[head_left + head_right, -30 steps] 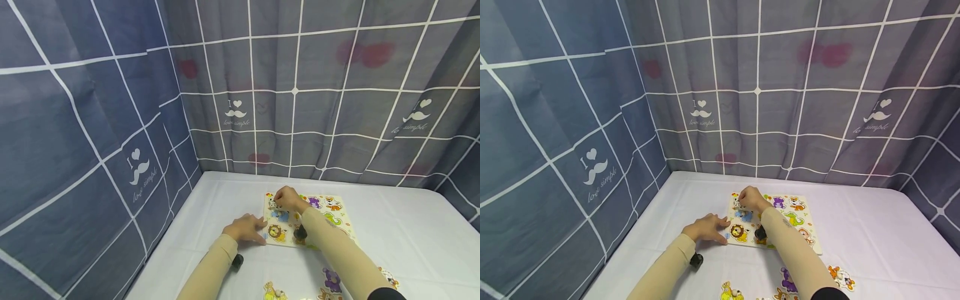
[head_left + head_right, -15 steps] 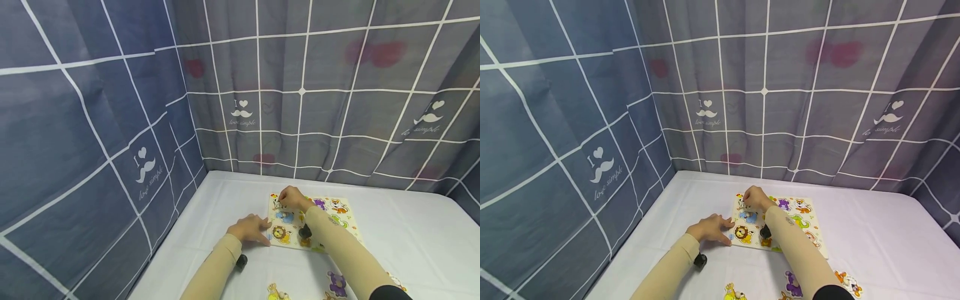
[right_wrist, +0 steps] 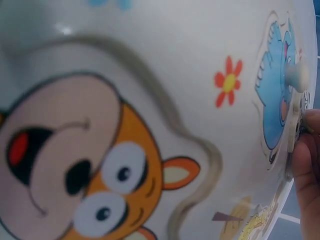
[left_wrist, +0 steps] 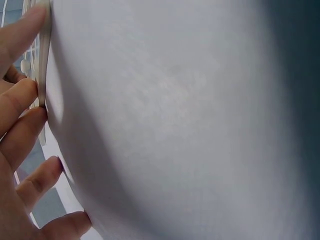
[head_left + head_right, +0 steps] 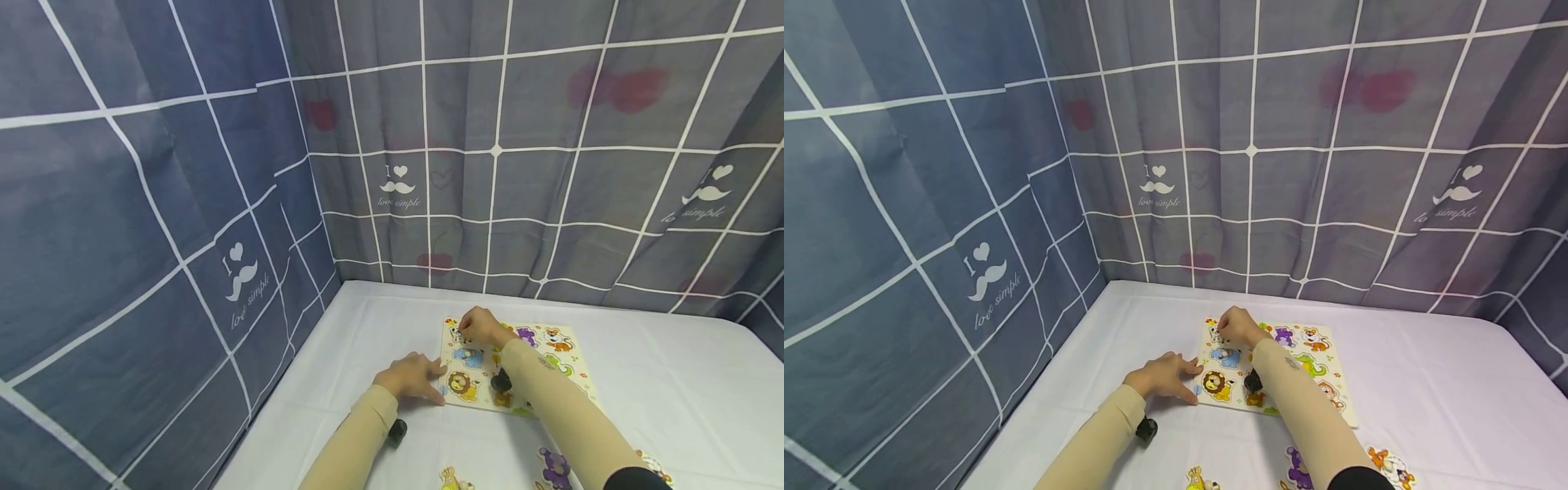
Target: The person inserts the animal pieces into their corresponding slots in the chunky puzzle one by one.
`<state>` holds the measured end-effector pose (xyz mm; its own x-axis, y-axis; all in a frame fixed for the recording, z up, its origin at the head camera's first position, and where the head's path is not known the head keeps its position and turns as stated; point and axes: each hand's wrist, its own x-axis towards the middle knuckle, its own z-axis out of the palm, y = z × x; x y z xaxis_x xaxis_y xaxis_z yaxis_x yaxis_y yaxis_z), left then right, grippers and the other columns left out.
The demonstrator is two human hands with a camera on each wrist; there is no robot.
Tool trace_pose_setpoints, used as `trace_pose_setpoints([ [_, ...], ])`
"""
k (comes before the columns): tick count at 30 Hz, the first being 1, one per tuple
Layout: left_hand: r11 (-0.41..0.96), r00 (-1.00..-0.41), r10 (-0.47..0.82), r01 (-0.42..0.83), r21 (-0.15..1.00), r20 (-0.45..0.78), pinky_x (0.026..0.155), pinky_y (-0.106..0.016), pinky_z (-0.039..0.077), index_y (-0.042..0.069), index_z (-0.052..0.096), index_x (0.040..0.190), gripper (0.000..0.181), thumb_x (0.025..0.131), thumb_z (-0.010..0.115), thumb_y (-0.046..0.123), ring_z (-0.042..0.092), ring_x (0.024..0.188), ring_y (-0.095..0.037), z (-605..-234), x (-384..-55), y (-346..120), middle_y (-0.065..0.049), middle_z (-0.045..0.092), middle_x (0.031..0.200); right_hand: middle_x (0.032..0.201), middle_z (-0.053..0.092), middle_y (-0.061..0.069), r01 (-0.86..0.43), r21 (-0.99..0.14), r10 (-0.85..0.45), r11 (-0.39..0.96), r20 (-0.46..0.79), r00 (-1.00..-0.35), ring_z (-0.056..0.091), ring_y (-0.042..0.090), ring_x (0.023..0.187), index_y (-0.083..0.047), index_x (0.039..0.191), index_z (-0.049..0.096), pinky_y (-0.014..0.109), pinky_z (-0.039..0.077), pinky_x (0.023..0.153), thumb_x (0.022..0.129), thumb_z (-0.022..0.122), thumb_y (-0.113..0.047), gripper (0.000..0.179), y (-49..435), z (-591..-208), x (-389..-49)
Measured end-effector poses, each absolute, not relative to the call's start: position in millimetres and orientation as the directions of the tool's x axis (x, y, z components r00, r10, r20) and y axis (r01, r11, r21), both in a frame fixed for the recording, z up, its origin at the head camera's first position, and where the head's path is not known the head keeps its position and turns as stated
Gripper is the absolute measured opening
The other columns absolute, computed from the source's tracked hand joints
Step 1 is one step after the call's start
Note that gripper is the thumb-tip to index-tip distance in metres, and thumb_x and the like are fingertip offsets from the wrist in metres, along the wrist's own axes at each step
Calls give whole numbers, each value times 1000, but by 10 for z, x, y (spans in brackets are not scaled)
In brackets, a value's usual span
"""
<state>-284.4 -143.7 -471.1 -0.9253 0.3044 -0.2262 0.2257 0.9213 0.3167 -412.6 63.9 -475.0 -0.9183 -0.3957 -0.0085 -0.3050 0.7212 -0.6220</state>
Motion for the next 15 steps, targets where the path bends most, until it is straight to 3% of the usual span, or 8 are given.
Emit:
trace_pose_setpoints([
  [4,919,-925,309,231,319,-221,106,-51,47,43,59,136,71,70,84,56,48,136,-19,-4688,-2858,-1444,15,50,151,93,76,9,-324,-610,-404,723,6,-915,63,16,80,-4,88,77,32,57,77,82,69,1,11,625,-4720,-4164],
  [15,917,-923,318,241,319,-215,106,-51,47,44,60,134,70,70,84,56,46,139,-19,-4739,-2869,-1435,18,50,150,81,75,6,-374,-588,-434,718,42,-900,58,12,71,-2,84,77,24,50,66,80,68,2,10,609,-4757,-4162],
])
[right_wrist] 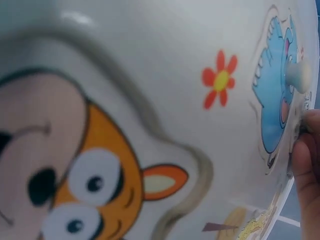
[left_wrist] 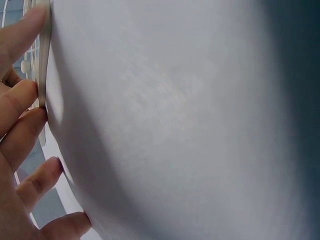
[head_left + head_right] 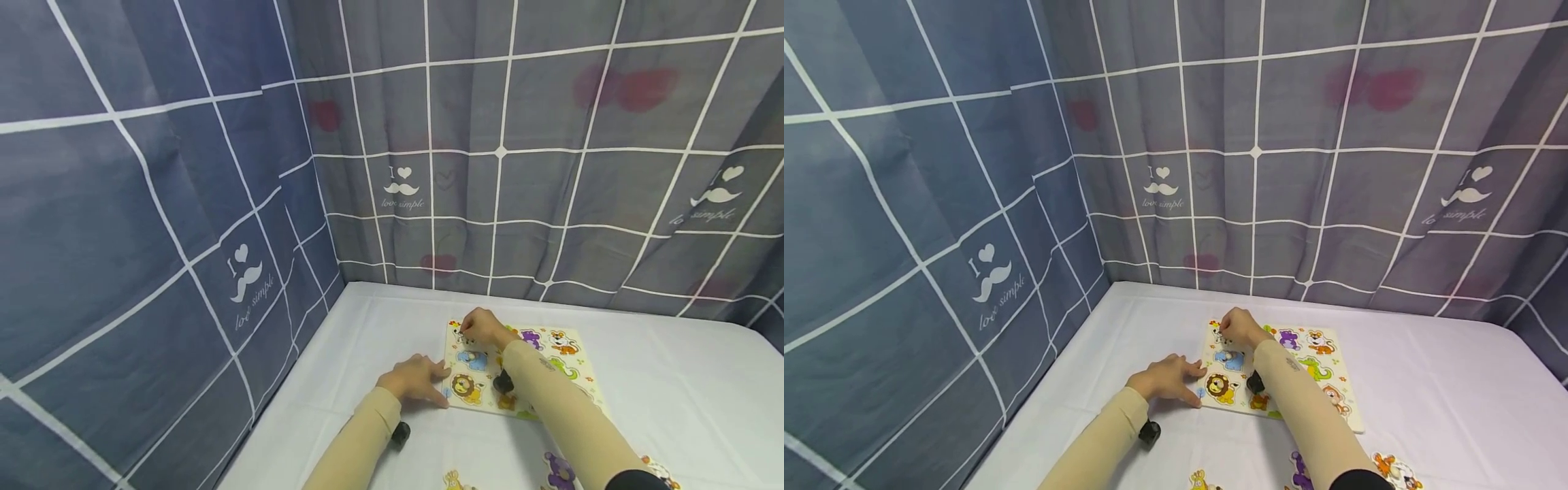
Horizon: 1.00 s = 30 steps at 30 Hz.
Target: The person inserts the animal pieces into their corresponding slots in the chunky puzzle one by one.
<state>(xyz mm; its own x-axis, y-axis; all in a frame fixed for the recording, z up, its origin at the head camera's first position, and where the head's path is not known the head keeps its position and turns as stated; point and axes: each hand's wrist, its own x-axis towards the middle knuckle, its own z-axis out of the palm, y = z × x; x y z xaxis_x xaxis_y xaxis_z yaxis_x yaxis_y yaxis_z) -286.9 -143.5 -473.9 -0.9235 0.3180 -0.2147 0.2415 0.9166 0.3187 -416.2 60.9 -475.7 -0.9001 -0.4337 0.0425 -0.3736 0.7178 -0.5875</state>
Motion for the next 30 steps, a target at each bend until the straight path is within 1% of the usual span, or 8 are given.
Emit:
trace_pose_setpoints([
  [5,910,-917,340,265,319,-208,108,-49,46,41,61,134,70,70,84,56,46,140,-19,-4768,-2851,-1405,21,50,149,83,73,7,-347,-591,-417,728,21,-909,58,15,73,-1,85,76,26,51,66,81,67,3,11,629,-4779,-4107],
  [9,913,-918,335,260,316,-212,109,-50,45,41,61,134,70,70,84,55,46,140,-19,-4756,-2839,-1410,21,50,150,87,73,9,-318,-611,-397,725,7,-918,60,17,79,-1,86,75,31,55,74,82,66,3,11,611,-4791,-4094],
  [13,917,-924,312,233,323,-221,108,-52,45,42,61,134,70,70,84,55,47,138,-19,-4732,-2832,-1430,20,49,150,93,72,10,-274,-625,-366,731,-21,-930,62,20,85,0,92,74,37,56,81,84,65,2,12,589,-4793,-4084],
  [17,922,-929,296,218,321,-221,105,-51,47,44,60,135,71,69,84,56,49,135,-18,-4725,-2832,-1436,17,50,151,96,71,11,-250,-625,-332,740,-15,-943,63,22,88,0,95,72,40,57,85,84,66,0,13,601,-4798,-4059],
  [21,923,-926,295,213,322,-234,102,-51,49,45,59,135,72,69,84,57,50,132,-18,-4737,-2823,-1438,13,50,151,95,71,12,-250,-635,-331,731,-11,-943,63,22,87,2,97,71,39,57,82,82,65,1,16,640,-4808,-4003],
  [30,910,-921,318,229,346,-225,107,-52,46,40,61,135,72,69,85,55,46,140,-22,-4712,-2873,-1468,15,49,152,89,72,9,-306,-628,-374,715,26,-927,64,19,81,0,94,72,35,58,76,81,67,-1,14,730,-4794,-3968],
])
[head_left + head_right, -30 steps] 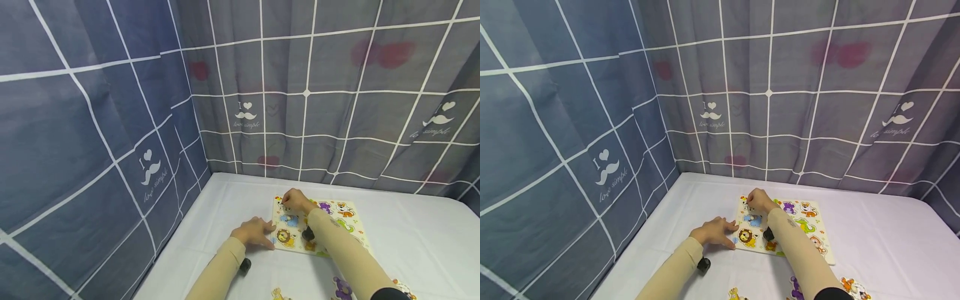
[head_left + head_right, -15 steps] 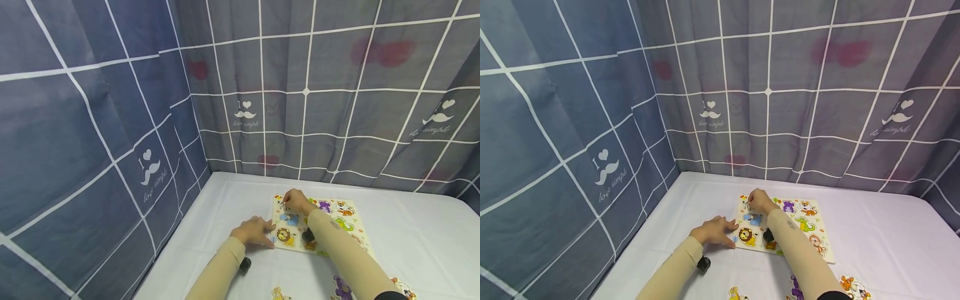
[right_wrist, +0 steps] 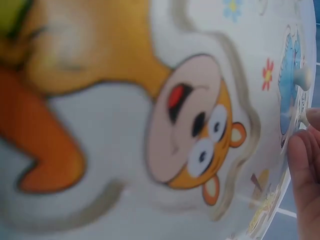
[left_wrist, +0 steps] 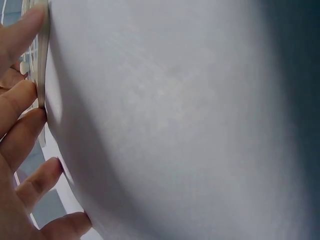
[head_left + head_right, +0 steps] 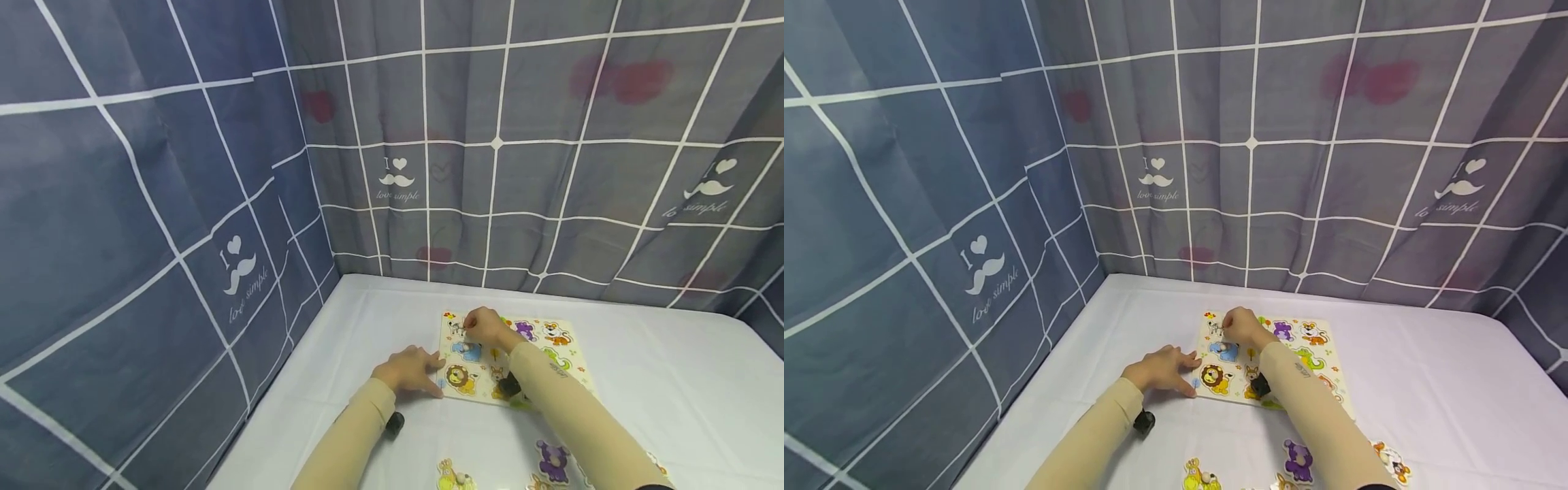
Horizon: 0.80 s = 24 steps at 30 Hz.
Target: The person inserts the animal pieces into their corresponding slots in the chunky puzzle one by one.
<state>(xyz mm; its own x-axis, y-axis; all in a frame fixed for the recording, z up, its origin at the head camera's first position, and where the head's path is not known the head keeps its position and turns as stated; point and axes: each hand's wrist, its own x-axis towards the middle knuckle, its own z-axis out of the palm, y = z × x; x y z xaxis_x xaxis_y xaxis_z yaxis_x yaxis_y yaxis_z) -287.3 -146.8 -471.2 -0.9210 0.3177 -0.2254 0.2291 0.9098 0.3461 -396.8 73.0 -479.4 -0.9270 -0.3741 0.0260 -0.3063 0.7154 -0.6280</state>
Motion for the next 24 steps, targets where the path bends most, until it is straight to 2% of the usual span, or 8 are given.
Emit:
trace_pose_setpoints([
  [9,912,-921,313,224,343,-230,106,-55,47,40,62,134,71,68,85,54,48,137,-21,-4695,-2889,-1466,16,51,151,88,72,10,-359,-625,-430,693,40,-902,61,17,76,1,91,72,31,54,68,84,69,0,8,806,-4762,-3851],
  [14,920,-925,297,211,329,-237,102,-55,48,43,60,135,72,69,84,57,49,135,-19,-4700,-2884,-1465,17,49,152,89,74,11,-386,-626,-448,677,64,-892,66,18,80,3,94,72,34,59,73,83,74,0,12,838,-4769,-3770],
  [19,918,-925,295,204,341,-238,101,-54,48,41,61,135,71,69,85,54,50,133,-20,-4681,-2877,-1458,14,50,151,94,73,12,-413,-621,-480,666,67,-875,67,19,86,3,97,73,36,59,79,83,74,-1,14,849,-4790,-3701],
  [24,913,-922,306,214,348,-236,103,-53,48,39,61,135,71,69,85,54,50,133,-21,-4685,-2874,-1443,12,52,151,90,73,9,-441,-604,-495,664,87,-865,65,15,81,1,94,74,33,59,76,83,71,0,11,880,-4801,-3638],
])
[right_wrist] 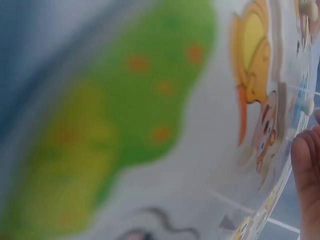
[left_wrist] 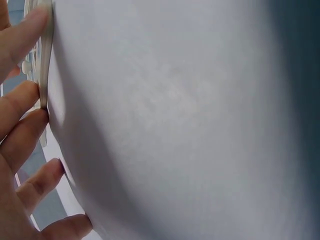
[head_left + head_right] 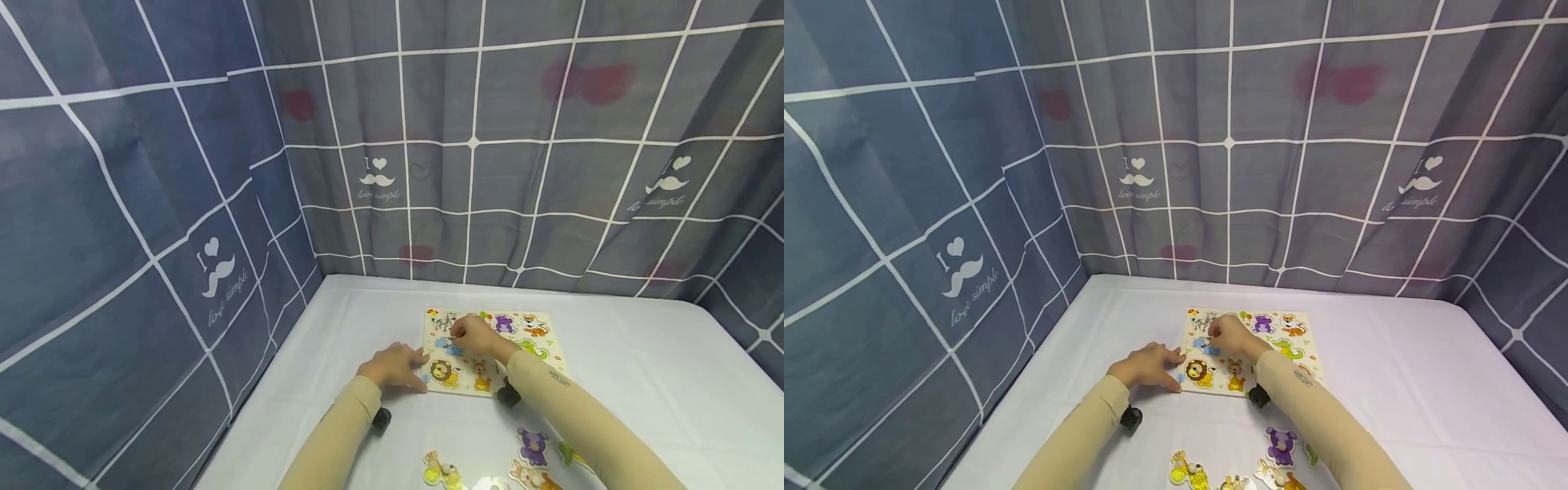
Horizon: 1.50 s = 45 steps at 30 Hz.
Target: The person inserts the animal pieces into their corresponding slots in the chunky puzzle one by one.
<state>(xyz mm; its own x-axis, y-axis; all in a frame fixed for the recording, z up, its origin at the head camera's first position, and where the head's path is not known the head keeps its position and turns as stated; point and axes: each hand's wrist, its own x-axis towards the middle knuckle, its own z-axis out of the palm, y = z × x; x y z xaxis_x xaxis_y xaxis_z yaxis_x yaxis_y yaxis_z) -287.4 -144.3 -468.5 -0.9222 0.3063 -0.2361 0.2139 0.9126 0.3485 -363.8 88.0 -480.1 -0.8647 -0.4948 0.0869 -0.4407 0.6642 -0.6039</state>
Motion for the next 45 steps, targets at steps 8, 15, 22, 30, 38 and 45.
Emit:
trace_pose_setpoints([
  [8,910,-920,317,226,348,-232,108,-54,44,36,62,134,71,69,85,53,48,137,-23,-4686,-2896,-1438,10,52,151,86,71,5,-424,-624,-505,657,54,-862,58,11,73,-3,95,74,26,54,68,84,69,1,13,906,-4759,-3459],
  [15,905,-920,321,228,360,-224,107,-57,45,36,63,134,71,69,85,53,47,138,-25,-4698,-2882,-1438,8,53,150,88,72,4,-459,-651,-554,605,69,-829,59,10,74,-2,97,74,25,55,68,83,69,1,15,948,-4796,-3309],
  [22,901,-915,337,246,359,-220,108,-60,43,34,61,136,72,71,84,52,46,140,-26,-4678,-2902,-1453,9,50,153,84,71,-1,-496,-639,-584,588,90,-807,59,6,74,-5,95,74,20,53,67,87,70,-4,9,974,-4807,-3233],
  [30,898,-906,354,259,356,-233,109,-57,43,34,61,137,73,71,84,53,47,138,-22,-4700,-2908,-1446,13,49,153,85,71,0,-504,-654,-603,565,89,-793,59,6,73,-4,95,74,20,53,66,86,70,-4,9,1017,-4818,-3178],
  [38,894,-905,363,271,356,-223,108,-56,44,34,61,136,73,70,84,54,47,138,-24,-4714,-2915,-1450,13,50,152,83,71,0,-505,-678,-633,534,76,-771,58,7,72,-3,95,75,21,53,66,84,71,-4,11,1002,-4786,-3061],
  [45,893,-907,356,259,369,-225,108,-58,43,34,62,135,72,70,85,53,47,137,-24,-4718,-2917,-1450,12,51,152,87,74,-2,-507,-689,-677,518,33,-735,62,4,75,-7,96,76,21,56,70,85,70,-5,14,935,-4776,-2890],
])
